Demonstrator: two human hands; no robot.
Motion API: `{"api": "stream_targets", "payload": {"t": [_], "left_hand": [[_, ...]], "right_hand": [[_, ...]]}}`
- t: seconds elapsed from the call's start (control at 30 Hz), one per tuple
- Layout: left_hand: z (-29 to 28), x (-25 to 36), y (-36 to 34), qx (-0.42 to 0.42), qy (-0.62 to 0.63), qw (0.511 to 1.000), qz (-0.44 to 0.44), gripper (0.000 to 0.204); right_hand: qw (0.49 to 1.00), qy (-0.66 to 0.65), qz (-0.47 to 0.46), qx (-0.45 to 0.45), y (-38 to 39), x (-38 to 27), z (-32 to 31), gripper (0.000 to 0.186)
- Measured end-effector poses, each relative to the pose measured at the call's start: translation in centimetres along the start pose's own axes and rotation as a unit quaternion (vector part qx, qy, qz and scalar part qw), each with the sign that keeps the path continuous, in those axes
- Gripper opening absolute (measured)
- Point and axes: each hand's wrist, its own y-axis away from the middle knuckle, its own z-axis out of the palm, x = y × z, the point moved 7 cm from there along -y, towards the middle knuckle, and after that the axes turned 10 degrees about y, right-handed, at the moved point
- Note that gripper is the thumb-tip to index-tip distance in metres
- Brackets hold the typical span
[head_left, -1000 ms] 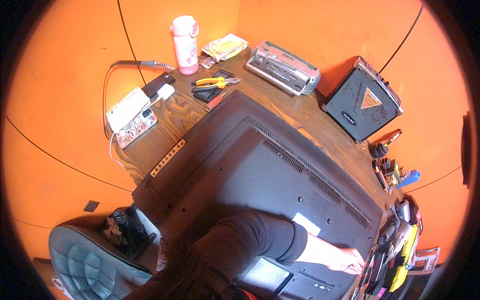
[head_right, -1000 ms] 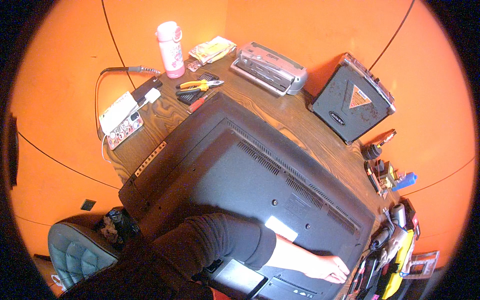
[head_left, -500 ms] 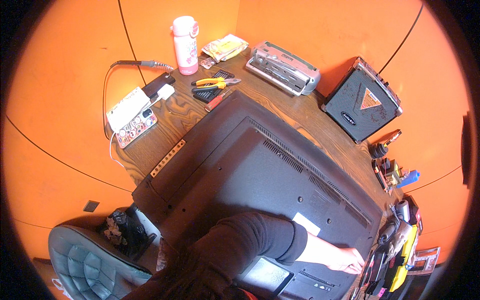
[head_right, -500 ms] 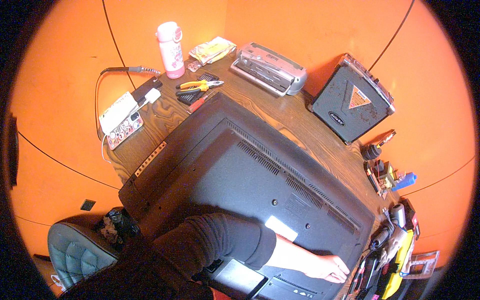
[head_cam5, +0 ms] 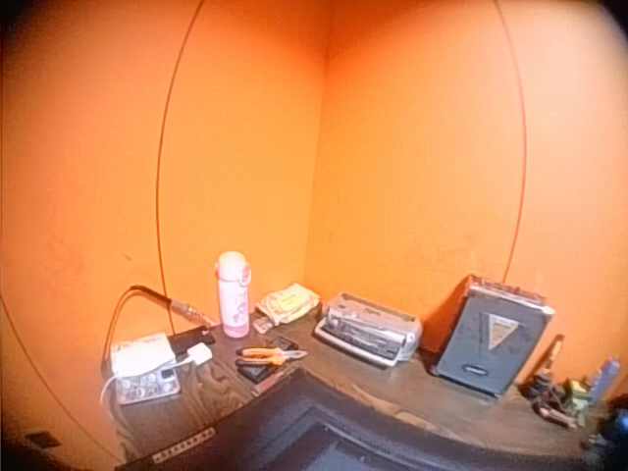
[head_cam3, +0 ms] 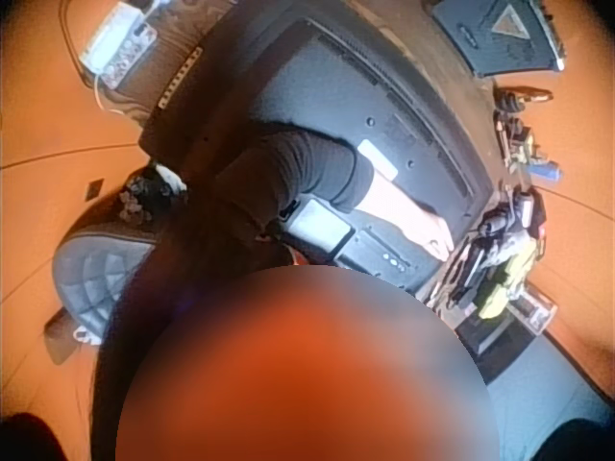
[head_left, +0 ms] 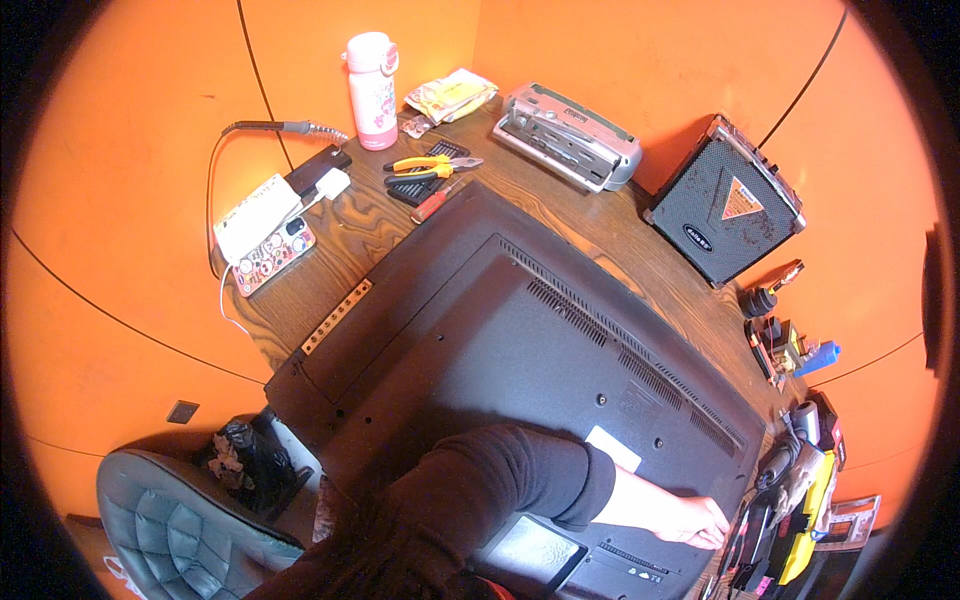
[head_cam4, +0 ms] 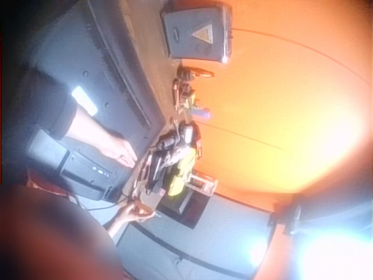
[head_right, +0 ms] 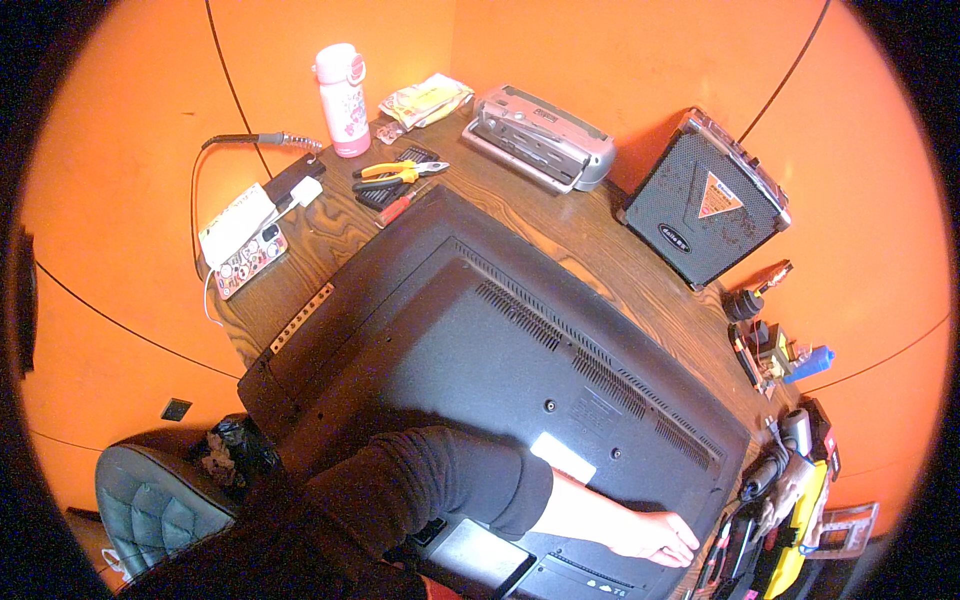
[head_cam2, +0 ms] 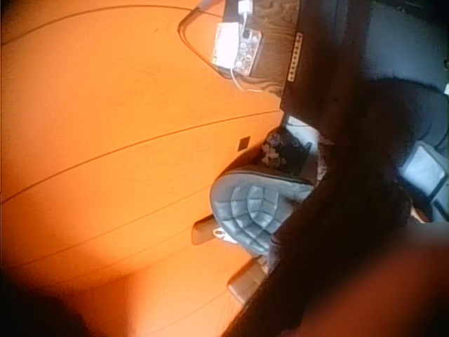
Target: The person uses a yellow-handled screwdriver to fasten screws into the back panel of a television. They repeatedly pick screws from their left hand and drive them into the panel, working across multiple screw holes.
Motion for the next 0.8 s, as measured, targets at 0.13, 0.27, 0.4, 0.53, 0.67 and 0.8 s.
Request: {"api": "stream_targets", "payload": {"t": [0.13,0.27,0.4,0.53,0.67,0.8], "left_hand": [[-0.2,-0.1,-0.1,0.023,0.015,1.000,-0.004,0.041],[-0.6,-0.3,-0.3,0.049,0.068,0.997,-0.006,0.029],[-0.5,-0.2,-0.3,0.035,0.040,0.999,0.004,0.026],[-0.4,-0.2,-0.3,0.020,0.014,1.000,0.000,0.034],[-0.6,-0.3,-0.4,0.018,0.024,1.000,-0.005,0.034],[-0.4,-0.2,-0.3,0.012,0.011,1.000,0.001,0.035]], "right_hand": [[1.000,-0.001,-0.001,0.000,-1.5,-1.0,1.0,0.075],[0.907,-0.270,-0.300,0.119,-2.1,-3.7,0.5,0.076],[0.910,-0.278,-0.292,0.095,-2.2,-4.0,0.7,0.076],[1.000,0.000,0.012,-0.006,-1.6,-1.6,1.0,0.077],[0.999,-0.014,0.028,-0.006,-0.3,-0.9,0.2,0.078],[0.998,-0.032,0.050,-0.010,-0.1,-0.2,0.3,0.078]]}}
